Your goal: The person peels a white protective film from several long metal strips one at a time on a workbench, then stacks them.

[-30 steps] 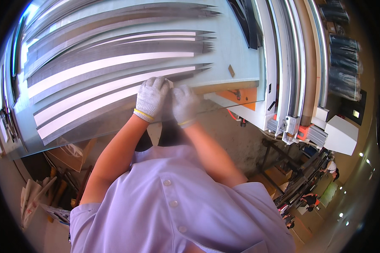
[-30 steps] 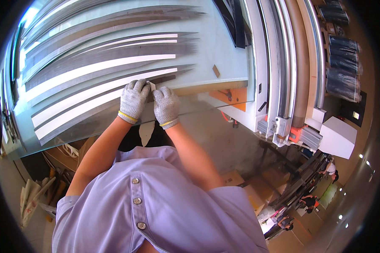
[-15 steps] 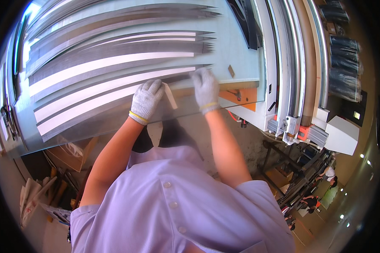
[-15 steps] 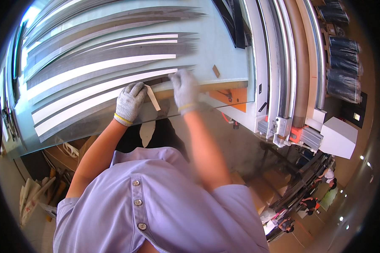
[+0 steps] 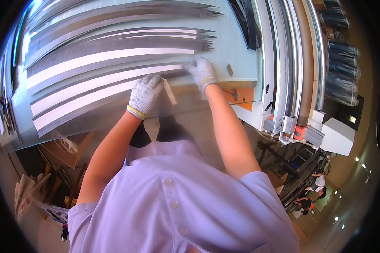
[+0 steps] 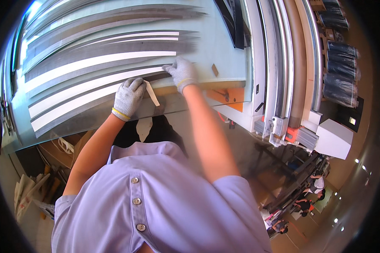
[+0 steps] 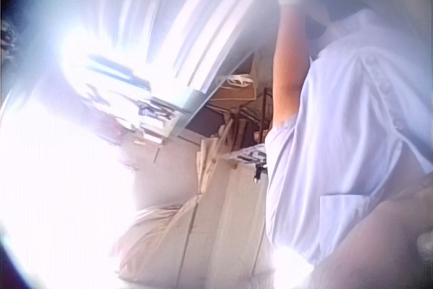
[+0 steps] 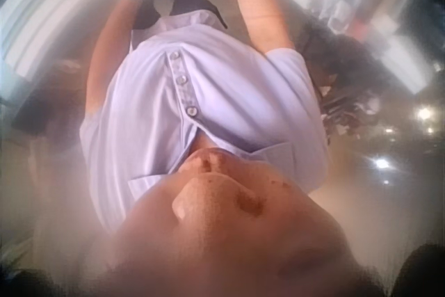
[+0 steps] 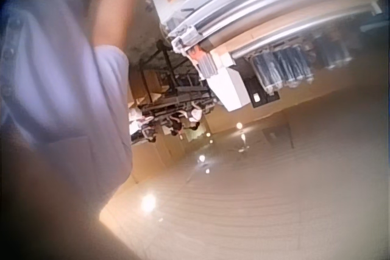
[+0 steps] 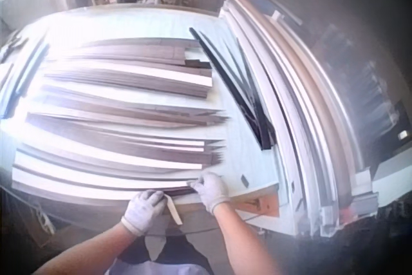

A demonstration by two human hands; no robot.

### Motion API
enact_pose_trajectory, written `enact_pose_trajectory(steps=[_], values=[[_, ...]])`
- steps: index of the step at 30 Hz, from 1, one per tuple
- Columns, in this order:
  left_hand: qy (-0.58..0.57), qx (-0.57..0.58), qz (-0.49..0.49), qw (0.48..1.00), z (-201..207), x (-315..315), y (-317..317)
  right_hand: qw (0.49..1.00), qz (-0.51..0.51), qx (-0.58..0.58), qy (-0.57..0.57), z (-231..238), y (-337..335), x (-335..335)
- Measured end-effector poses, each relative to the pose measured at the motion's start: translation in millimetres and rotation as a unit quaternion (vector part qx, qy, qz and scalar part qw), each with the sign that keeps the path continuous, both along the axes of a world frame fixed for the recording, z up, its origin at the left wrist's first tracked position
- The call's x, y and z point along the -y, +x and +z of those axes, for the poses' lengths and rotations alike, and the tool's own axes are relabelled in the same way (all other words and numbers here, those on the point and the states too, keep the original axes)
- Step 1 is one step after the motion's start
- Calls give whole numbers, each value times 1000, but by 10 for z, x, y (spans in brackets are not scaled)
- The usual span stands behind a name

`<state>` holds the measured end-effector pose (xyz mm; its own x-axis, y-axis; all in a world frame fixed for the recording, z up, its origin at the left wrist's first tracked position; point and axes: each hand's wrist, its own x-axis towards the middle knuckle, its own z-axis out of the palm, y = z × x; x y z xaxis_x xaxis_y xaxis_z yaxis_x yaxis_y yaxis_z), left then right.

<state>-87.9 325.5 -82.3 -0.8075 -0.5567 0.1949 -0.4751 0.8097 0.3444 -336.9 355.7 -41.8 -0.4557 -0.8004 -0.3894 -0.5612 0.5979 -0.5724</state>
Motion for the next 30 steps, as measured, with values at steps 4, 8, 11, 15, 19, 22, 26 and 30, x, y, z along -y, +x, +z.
enact_pose_trajectory(steps=[4,8,11,15,19,22,26,30], values=[[-12,-11,0,1000,13,-18,-8,984,69,-159,-42,-108,131,-26],[-7,-21,1,1000,41,-12,-9,995,25,-58,-81,-112,71,-50],[-7,-14,3,1000,68,-20,-2,998,57,-26,-4,72,-2,6],[-10,-18,13,1000,90,-15,-23,990,104,-87,21,91,29,-15],[-8,-23,13,1000,75,-17,-25,985,125,-121,-3,-77,-18,-67],[-21,-20,14,999,115,-9,-31,995,53,82,10,-19,-146,-29],[-6,-17,18,1000,133,-7,-45,981,110,-158,-36,2,69,-52],[-12,-24,20,999,122,-17,-6,993,83,-85,11,0,27,-5]])
